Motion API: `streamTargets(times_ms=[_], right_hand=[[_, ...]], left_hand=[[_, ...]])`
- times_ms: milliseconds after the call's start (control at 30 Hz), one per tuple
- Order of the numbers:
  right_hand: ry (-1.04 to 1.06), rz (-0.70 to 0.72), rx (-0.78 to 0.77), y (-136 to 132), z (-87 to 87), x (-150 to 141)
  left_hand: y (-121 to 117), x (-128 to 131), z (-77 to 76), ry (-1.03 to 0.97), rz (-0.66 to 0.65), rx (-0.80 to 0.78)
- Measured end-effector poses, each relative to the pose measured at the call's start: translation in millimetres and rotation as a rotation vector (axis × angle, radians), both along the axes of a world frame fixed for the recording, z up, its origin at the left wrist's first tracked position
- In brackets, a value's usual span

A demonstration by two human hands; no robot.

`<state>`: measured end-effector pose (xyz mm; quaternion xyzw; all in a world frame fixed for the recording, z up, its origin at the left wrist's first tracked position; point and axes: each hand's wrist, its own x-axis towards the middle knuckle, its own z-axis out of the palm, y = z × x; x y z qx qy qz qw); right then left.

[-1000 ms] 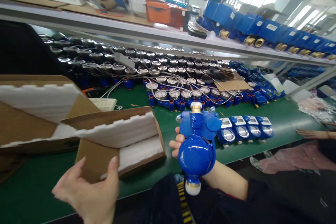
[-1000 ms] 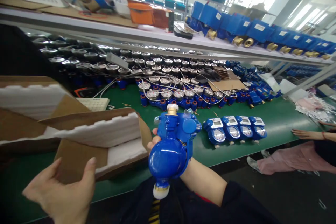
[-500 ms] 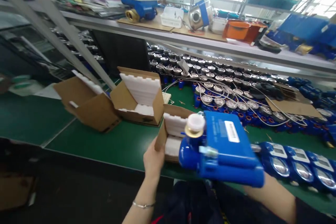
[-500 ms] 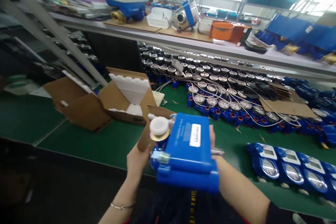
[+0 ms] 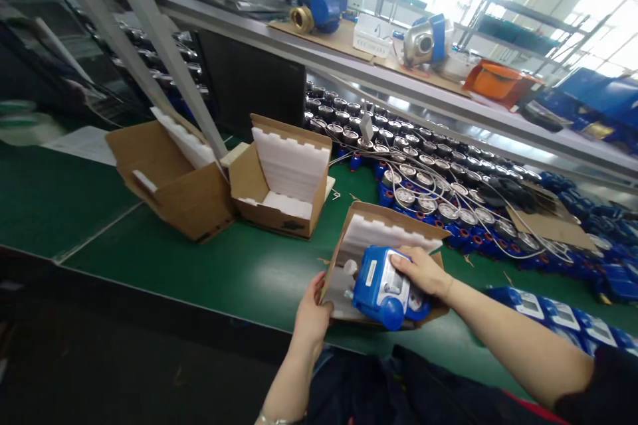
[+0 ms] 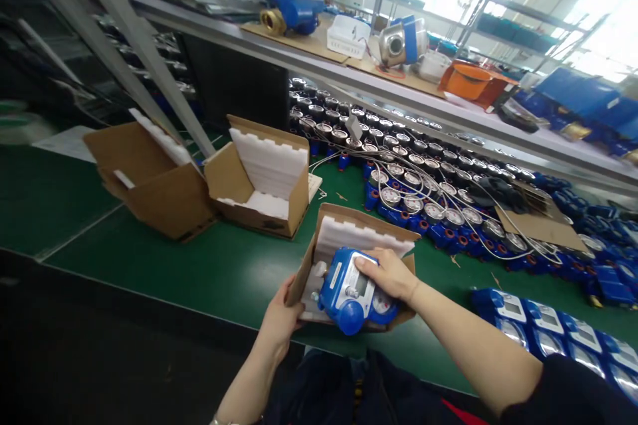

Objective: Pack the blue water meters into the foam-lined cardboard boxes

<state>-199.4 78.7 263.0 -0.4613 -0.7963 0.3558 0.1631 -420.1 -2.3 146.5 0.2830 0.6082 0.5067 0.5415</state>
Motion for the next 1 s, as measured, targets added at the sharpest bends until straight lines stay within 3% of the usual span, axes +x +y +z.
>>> streamTargets(times_ms=[367, 500, 700, 800, 1000], right_hand=[[-0.401, -0.025, -0.066, 11.0, -27.5, -44.9], [-0.45, 0.075, -0.159, 24.1, -35.8, -46.9], [-0.403, 0.176, -0.246, 45.9, -64.5, -52.6], [-0.392, 0.126, -0.23, 39.7, -72.3, -55.3], [-0.437, 0.066, -0.196, 3.7, -72.0, -58.7]], left_hand=[[0.0, 2.5, -7.2, -0.179, -0.144, 0.132], [-2.0, 1.8, -7.5, -0.194, -0.179, 0.133], [-2.8, -1.9, -4.3, -0.145, -0.201, 0.106], [-3.7, -2.0, -4.9, -0.112, -0.192, 0.089], [-6.5, 3.3, -12.0, -0.033, -0.109, 0.077]])
